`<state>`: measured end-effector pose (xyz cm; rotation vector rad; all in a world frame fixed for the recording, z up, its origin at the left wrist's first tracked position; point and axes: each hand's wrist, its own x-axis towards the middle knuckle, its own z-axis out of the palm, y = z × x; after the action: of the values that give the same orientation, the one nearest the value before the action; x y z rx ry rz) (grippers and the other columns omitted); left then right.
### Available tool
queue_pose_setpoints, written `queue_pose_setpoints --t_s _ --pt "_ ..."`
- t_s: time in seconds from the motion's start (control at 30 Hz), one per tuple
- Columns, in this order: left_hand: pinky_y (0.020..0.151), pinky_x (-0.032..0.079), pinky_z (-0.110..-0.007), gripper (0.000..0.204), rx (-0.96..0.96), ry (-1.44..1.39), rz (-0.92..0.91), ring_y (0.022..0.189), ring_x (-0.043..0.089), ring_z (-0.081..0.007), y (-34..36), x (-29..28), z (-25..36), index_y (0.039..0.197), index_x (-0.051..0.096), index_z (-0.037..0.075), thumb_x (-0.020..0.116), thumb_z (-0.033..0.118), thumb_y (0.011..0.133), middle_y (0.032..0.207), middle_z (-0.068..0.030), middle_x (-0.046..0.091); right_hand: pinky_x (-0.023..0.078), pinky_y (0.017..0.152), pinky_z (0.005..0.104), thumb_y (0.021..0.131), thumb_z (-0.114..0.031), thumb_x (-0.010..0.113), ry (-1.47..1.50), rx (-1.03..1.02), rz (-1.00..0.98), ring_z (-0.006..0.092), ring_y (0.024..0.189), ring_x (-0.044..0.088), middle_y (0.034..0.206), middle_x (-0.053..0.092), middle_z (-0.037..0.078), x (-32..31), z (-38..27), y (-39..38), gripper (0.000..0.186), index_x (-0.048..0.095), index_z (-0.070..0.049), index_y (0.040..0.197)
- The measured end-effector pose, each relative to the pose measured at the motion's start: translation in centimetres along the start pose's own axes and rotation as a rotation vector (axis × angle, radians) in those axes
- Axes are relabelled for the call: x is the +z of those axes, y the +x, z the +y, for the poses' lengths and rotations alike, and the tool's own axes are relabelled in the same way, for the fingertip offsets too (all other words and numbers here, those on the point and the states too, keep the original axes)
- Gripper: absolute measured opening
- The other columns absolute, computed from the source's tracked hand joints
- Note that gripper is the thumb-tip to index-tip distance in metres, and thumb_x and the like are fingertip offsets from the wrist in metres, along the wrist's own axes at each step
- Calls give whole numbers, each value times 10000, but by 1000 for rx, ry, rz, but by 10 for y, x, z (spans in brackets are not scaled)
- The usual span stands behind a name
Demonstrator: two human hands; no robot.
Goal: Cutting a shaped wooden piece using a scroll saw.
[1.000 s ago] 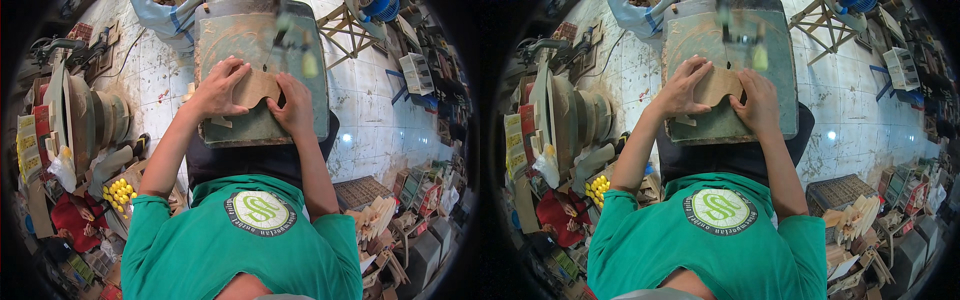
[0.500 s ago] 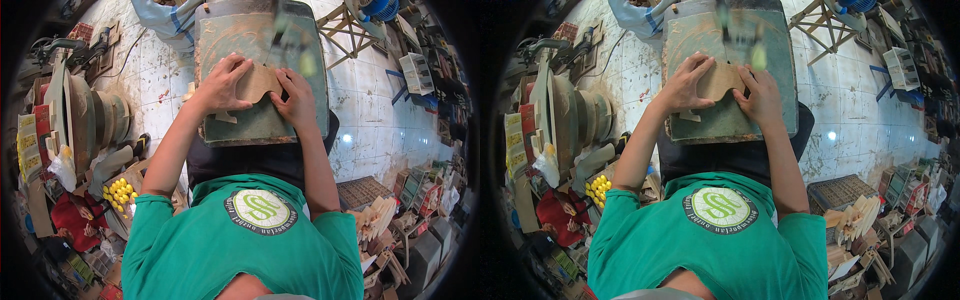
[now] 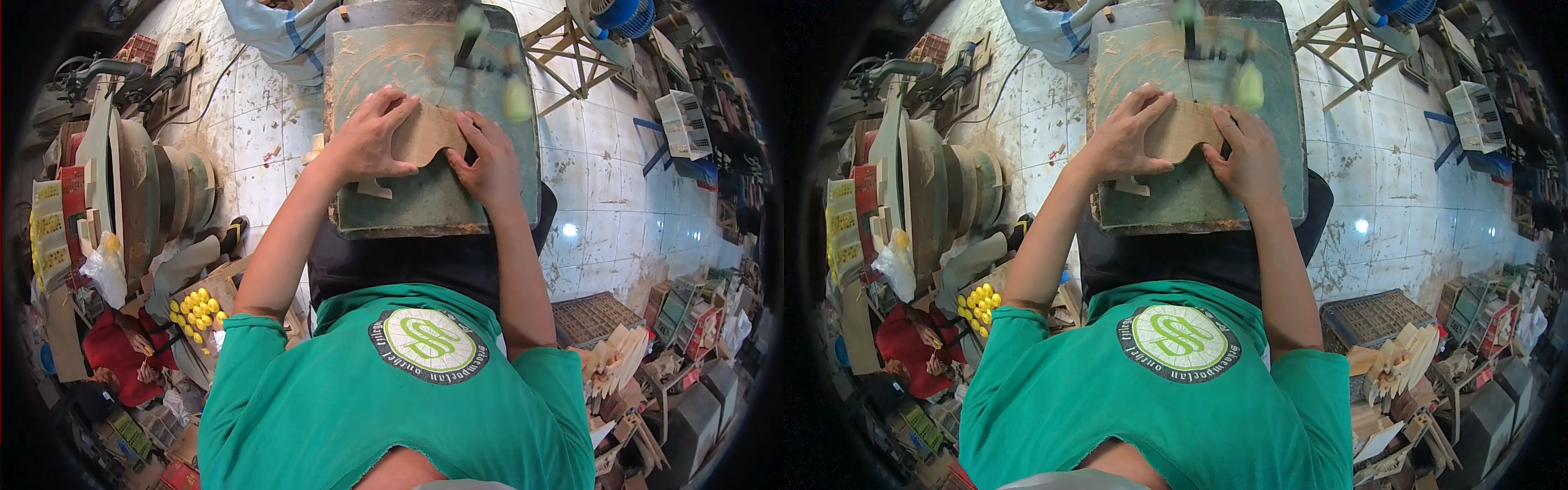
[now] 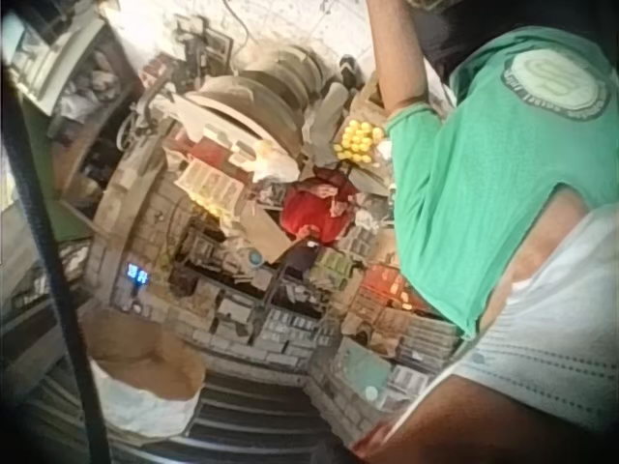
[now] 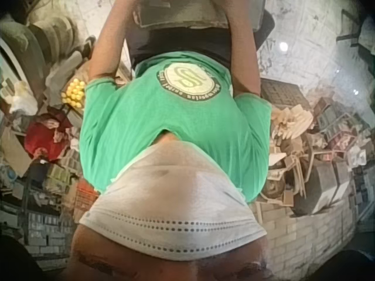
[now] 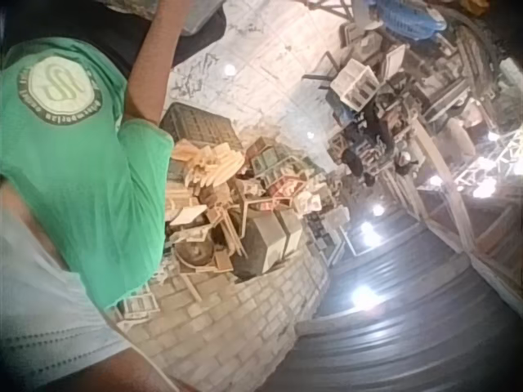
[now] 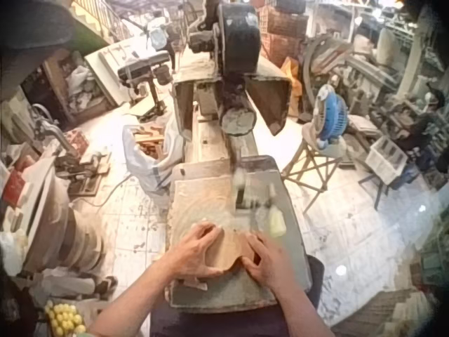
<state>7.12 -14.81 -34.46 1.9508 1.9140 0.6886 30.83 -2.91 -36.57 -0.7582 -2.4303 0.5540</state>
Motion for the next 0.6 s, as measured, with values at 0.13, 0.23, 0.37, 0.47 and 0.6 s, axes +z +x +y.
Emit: queue_pose_setpoints --t_s 0.13,0.23,0.37,0.47,0.6 --pt "1188 472 -448 1074 15 -22 10 1401 513 -364 0 0 0 1554 528 43 981 380 640 1492 -168 492 525 1087 447 747 -122 918 14 28 -38 361 1252 665 1386 694 129 -1 -1 1 674 697 -89 1383" --pt "1184 474 -446 1069 15 -17 15 1394 517 -361 1 1 -1 1551 531 44 980 376 639 1485 -166 493 528 1083 445 744 -118 918 17 2 -1 361 1246 668 1376 698 126 -2 -1 2 669 701 -88 1376" --pt "1185 474 -441 1069 13 2 16 1396 515 -356 2 0 1 1552 531 47 981 372 638 1488 -162 491 527 1083 443 745 -121 915 15 26 -13 356 1248 667 1376 696 122 -2 -2 1 666 698 -89 1374" --pt "1185 474 -438 1071 6 -4 1 1398 513 -351 2 -1 0 1554 529 48 981 372 638 1494 -158 486 525 1085 442 748 -125 914 4 12 -1 352 1254 665 1383 693 118 0 -1 2 671 695 -93 1381" --pt "1185 473 -437 1071 8 -2 8 1397 513 -349 1 0 -1 1554 530 47 981 372 639 1493 -156 485 522 1087 440 755 -125 911 18 71 -55 350 1257 664 1384 692 113 -1 -5 1 667 694 -93 1384"
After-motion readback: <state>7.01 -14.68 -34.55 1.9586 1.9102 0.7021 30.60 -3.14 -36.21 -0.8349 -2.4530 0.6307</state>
